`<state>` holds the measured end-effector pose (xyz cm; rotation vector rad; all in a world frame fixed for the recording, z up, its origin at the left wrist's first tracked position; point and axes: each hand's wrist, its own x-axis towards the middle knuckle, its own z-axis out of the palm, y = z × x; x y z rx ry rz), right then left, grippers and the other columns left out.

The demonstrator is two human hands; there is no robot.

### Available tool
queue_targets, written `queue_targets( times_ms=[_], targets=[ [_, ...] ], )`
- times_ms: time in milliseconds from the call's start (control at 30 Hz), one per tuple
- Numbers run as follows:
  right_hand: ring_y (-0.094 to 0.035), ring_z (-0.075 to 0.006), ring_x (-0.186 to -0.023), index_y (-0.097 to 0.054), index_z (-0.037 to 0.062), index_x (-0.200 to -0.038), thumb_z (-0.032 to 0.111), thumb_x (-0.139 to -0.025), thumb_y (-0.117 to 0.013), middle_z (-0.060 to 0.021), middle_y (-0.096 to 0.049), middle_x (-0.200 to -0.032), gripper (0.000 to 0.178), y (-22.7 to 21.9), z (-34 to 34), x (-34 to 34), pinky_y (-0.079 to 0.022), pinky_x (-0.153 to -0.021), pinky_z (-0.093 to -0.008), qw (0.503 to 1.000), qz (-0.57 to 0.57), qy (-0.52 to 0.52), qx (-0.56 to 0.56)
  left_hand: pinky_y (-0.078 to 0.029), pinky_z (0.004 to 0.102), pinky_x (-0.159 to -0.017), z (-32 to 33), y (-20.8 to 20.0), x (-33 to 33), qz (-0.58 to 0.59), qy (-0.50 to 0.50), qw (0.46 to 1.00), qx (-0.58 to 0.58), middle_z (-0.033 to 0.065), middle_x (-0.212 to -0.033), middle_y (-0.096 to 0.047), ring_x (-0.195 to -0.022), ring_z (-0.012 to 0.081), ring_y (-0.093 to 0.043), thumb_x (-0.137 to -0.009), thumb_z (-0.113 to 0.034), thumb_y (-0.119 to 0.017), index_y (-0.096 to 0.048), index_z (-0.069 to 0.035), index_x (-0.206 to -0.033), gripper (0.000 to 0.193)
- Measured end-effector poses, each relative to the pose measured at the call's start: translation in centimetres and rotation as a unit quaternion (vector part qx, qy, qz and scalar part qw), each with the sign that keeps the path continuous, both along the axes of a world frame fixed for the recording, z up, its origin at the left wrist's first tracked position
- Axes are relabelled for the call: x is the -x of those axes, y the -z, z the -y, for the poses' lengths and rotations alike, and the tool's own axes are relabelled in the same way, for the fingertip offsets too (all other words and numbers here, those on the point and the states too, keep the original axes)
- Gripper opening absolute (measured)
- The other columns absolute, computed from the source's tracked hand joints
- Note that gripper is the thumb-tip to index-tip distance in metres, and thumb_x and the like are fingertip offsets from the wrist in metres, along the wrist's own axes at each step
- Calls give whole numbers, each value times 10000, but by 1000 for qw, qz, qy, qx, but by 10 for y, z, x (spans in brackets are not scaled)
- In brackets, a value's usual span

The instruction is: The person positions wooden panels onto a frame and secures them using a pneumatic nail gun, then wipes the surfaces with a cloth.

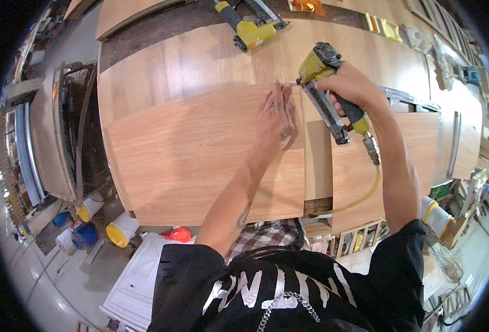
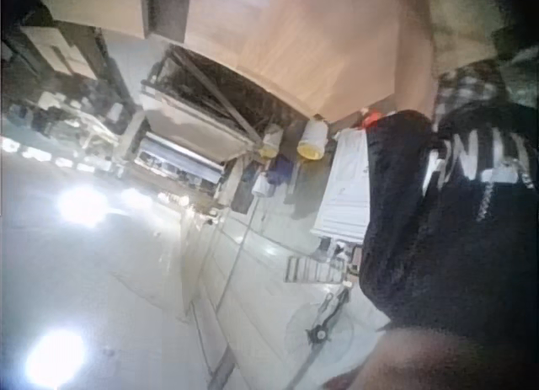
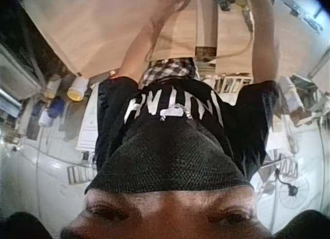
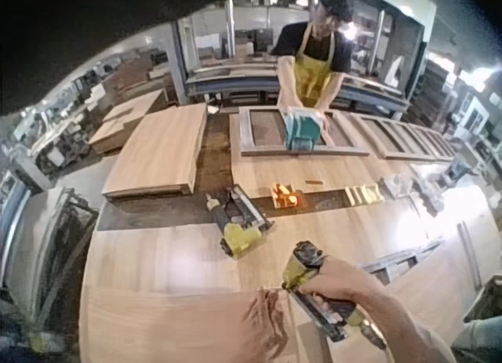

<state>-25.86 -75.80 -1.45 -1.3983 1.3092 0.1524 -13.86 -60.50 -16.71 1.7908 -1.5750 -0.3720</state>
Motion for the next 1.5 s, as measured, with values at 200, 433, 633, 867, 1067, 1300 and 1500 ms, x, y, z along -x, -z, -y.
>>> queue_targets(
  times_ms=[200, 433, 633, 867, 1067, 1300, 1500],
  targets=[
    [-522, -143, -395, -586, -15, -740, 151, -799, -650, -36, -526, -504, 188, -24, -17, -9, -430, -378, -294, 995, -57, -57, 64, -311, 391, -1116, -76, -8, -87, -208, -61, 973, -85, 186, -1386, -495, -1278, 318, -457, -974, -138, -435, -387, 23, -1411, 468],
    [-522, -108, -437, -610, 26, -922, 307, -820, -745, -10, -564, -590, 328, -109, -91, -74, -430, -422, -271, 981, -94, -12, 170, -237, 430, -1139, -204, -40, -279, 40, -237, 965, -104, 216, -1418, -442, -1339, 314, -393, -929, -207, -577, -300, 46, -1439, 633],
    [-531, -117, -459, -587, -7, -1031, 246, -785, -801, -44, -603, -669, 413, -166, -164, -200, -429, -414, -253, 982, -118, -5, 147, -175, 554, -1128, -196, -35, -374, 75, -338, 937, -43, 221, -1493, -329, -1400, 377, -261, -794, -467, -720, -372, 44, -1388, 857],
    [-536, -100, -496, -554, -22, -1178, 209, -793, -786, -50, -619, -776, 505, -169, -203, -375, -420, -425, -233, 984, -50, -128, 114, -99, 652, -1100, -190, -3, -395, -140, -284, 944, -94, 234, -1514, -294, -1428, 391, -203, -660, -590, -773, -535, -67, -1273, 840],
    [-514, -110, -416, -629, -1, -845, 318, -827, -732, -27, -553, -536, 335, -83, -183, -468, -407, -427, -273, 932, -168, -295, 127, -78, 647, -1105, -174, -10, -400, -136, -270, 942, -147, 265, -1544, -168, -1445, 403, -119, -661, -560, -780, -459, -84, -1344, 892],
    [-506, -132, -376, -560, 24, -758, 305, -861, -716, -27, -510, -502, 338, -28, -173, -495, -384, -363, -281, 935, -171, -296, 96, -141, 569, -1103, -178, -17, -416, -185, -249, 936, -166, 251, -1548, -158, -1442, 397, -121, -696, -479, -790, -506, -95, -1296, 767],
    [-541, -139, -394, -588, 26, -760, 328, -851, -698, -43, -548, -506, 334, -21, -171, -508, -419, -402, -282, 916, -208, -330, 89, -215, 531, -1048, -180, -9, -416, -145, -254, 943, -160, 251, -1548, -184, -1428, 383, -181, -698, -542, -753, -517, -92, -1291, 781]
  ],
)
